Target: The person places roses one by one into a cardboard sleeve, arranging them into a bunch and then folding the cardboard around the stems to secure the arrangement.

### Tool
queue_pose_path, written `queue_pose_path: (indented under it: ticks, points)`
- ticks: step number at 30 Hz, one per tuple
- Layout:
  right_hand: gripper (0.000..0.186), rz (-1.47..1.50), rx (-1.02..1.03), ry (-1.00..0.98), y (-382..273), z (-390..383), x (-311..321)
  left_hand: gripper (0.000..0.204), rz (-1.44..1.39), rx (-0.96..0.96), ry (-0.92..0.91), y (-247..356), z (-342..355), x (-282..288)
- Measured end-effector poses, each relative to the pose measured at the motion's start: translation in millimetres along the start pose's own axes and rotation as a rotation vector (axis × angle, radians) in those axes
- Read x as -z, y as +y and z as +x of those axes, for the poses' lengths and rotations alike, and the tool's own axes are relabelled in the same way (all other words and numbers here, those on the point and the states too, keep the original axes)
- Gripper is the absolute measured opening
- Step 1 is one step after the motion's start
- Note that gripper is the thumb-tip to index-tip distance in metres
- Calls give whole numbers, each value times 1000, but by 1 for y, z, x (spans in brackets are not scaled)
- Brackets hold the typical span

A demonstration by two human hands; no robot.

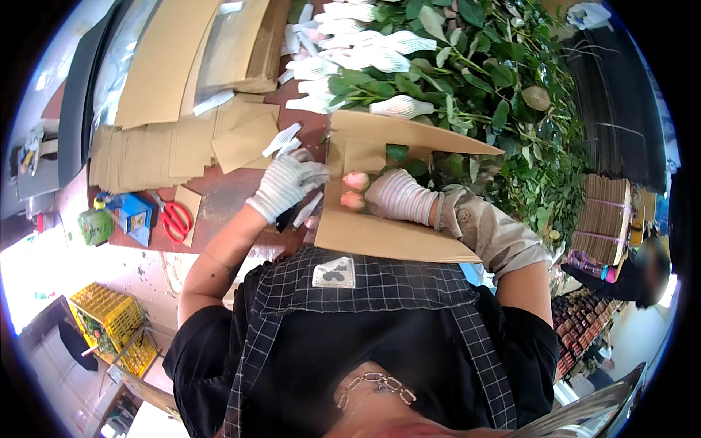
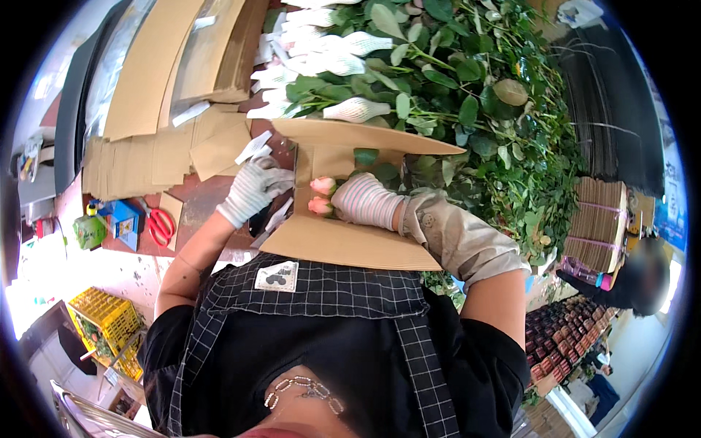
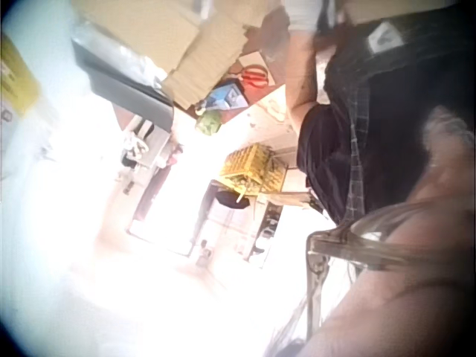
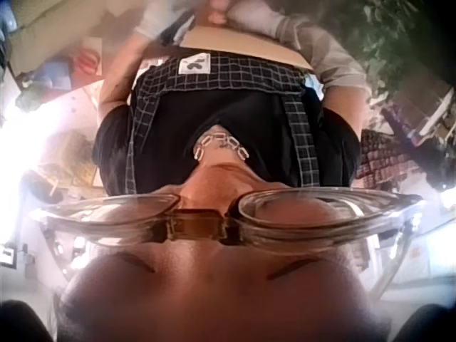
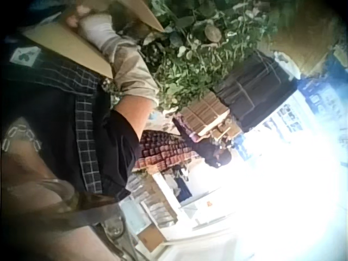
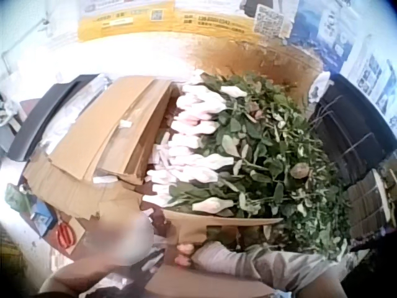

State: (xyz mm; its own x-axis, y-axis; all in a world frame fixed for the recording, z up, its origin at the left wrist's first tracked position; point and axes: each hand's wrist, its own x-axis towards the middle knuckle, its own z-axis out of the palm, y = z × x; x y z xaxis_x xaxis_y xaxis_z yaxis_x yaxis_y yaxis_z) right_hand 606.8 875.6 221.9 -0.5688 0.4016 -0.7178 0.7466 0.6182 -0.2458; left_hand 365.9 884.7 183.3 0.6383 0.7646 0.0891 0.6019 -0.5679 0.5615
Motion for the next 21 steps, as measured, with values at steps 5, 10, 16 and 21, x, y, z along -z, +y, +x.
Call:
queue_pose_path:
  ticks: [5,10,16,21]
  points:
    - [28,82,46,115,3,-13,-1,26,-392,-63,-39,4,0,5]
    - [27,101,25,108,3,-9,-4,22,-290,-151,-248,28,17,4]
    - [31,93,8,-26,-6,-17,28,22,-128,-6,-172,3,4,-7]
    - [27,78,-29,-10,5,-3,4,20,-160,-53,-87,-2,6,-4]
